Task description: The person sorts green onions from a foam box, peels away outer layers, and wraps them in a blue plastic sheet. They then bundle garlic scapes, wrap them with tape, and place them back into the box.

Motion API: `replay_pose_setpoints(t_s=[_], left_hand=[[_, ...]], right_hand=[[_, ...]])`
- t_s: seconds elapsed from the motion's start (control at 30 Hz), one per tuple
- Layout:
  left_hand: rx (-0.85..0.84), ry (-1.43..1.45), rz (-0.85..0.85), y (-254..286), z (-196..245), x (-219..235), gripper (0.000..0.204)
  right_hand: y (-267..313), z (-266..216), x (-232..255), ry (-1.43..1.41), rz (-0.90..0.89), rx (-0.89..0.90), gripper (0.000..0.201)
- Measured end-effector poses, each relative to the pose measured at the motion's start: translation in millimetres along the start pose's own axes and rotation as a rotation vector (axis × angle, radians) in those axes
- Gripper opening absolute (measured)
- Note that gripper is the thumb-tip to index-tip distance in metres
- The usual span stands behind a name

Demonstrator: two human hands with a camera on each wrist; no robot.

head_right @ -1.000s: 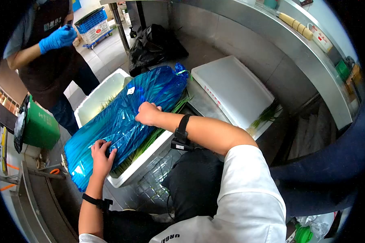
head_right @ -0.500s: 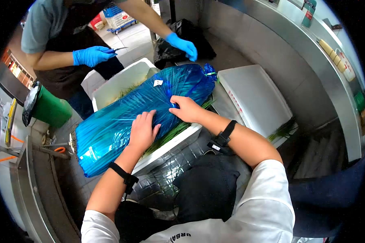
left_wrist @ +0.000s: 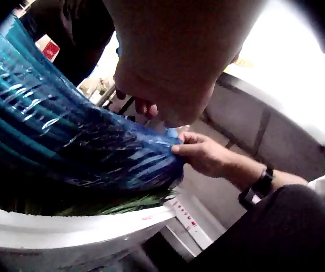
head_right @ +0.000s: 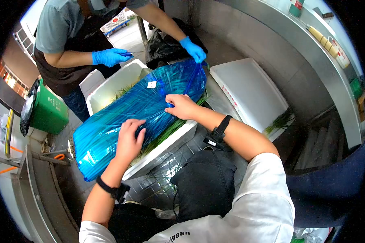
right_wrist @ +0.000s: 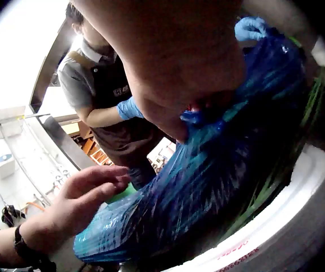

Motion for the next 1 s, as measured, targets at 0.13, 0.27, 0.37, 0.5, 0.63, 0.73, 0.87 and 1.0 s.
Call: replay_pose_setpoints(t_s=[0.13,0.27,0.37,0.5,0.63,0.73,0.87,1.0], left_hand=[[0.155,0.294,0.003,18.7,25.1,51.6,0.008],[0.210,0.322,0.027,48.5,36.1,90.0,0.005],[0.308,0.330,0.021,71.8,31.0,104.6,0.004],[0.408,0.422,0.052,96.3,12.8,109.4,0.006],[0.521,0.551,0.046,107.8,-5.4,105.7,0.006],[0.518,0.575,0.044,110.3,-7.9,109.4,0.009],[0.560,0.584,0.025,112.2,-6.4,111.3,0.012],[0.561,0.606,0.034,112.4,-6.2,113.0,0.014]], right_hand=[[1.7,-1.5,4.5,0.042,-0.052,-0.077,0.031],[2.6,-6.6,3.6,0.188,-0.073,-0.050,0.030],[7.6,-3.9,4.7,0.217,-0.023,-0.027,0.030],[5.6,-2.0,4.6,0.240,-0.002,0.024,0.029],[8.2,-3.9,11.4,0.140,0.150,0.107,0.026],[18.5,11.8,3.4,-0.015,0.239,-0.111,0.024],[22.3,6.3,0.0,-0.182,0.198,-0.157,0.023],[29.9,13.1,7.4,-0.198,0.157,-0.157,0.021]])
Point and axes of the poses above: each hand's wrist, its own y-axis away from the middle knuckle, its own x-axis out of the back of the hand, z = x × y, the point moved 3 cm from there along -y, towards the middle knuckle, and after that the axes turned 4 degrees about x, right-handed, at the moved point
